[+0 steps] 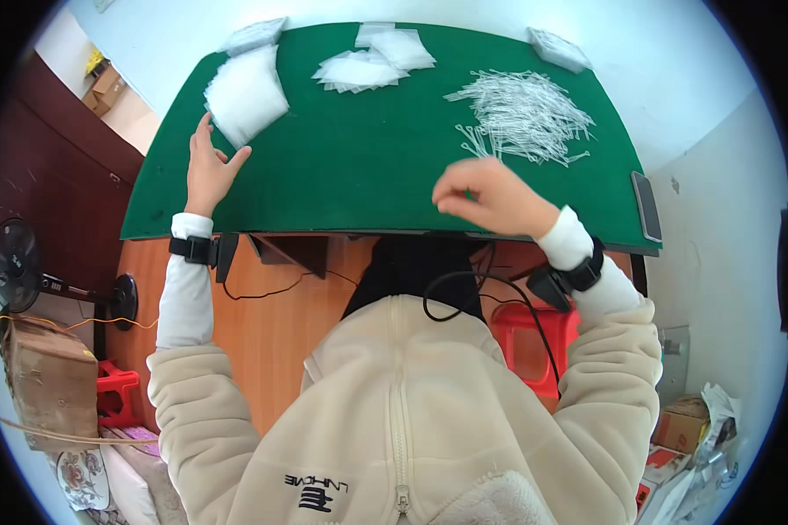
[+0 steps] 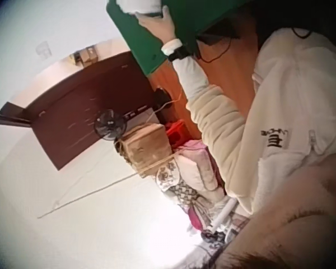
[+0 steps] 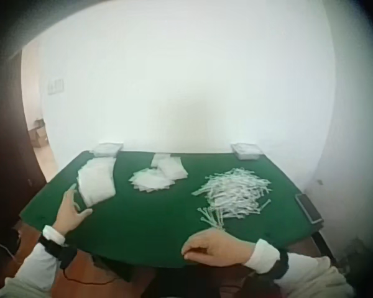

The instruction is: Packaging small white plastic items into clear sealable bags at a workstation.

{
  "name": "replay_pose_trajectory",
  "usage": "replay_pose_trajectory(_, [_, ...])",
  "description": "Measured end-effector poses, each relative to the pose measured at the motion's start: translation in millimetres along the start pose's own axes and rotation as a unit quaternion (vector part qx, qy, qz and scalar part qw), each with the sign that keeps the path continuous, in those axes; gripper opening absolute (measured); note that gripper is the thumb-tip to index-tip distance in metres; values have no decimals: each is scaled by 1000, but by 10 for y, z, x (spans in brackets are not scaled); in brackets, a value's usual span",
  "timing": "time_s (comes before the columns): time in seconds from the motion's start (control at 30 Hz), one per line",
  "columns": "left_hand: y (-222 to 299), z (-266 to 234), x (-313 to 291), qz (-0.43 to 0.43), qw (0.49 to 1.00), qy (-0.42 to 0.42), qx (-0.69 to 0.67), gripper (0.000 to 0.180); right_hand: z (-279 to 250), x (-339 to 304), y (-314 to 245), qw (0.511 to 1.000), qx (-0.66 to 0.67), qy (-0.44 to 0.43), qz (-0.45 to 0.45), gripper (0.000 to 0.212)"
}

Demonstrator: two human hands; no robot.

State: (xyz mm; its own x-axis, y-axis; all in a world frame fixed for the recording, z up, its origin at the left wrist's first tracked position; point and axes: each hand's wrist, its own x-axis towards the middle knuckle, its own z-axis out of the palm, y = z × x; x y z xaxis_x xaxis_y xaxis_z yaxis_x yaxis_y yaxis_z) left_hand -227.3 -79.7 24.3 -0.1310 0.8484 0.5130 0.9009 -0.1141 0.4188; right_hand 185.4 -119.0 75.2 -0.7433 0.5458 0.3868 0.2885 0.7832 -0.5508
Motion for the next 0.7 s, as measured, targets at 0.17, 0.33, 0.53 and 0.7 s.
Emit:
replay_pose_trajectory(0.17, [705, -39, -409, 131, 969, -88, -192, 50, 44, -664, -372, 976, 33, -158, 145, 14])
replay_pose_trajectory(0.33, [1330, 59, -814, 231, 879, -276, -313, 20, 235, -1186, -400, 975, -2, -113, 191, 16])
replay_pose_trajectory(0.53, [1876, 536, -1322, 331, 720, -492, -360, 24, 511, -1547, -570, 946, 158, -150, 241, 15])
replay_pose_trajectory(0.7, [2006, 1020, -1805, 446, 628, -495, -402, 17, 605, -1798, -694, 899, 294, -175, 274, 16])
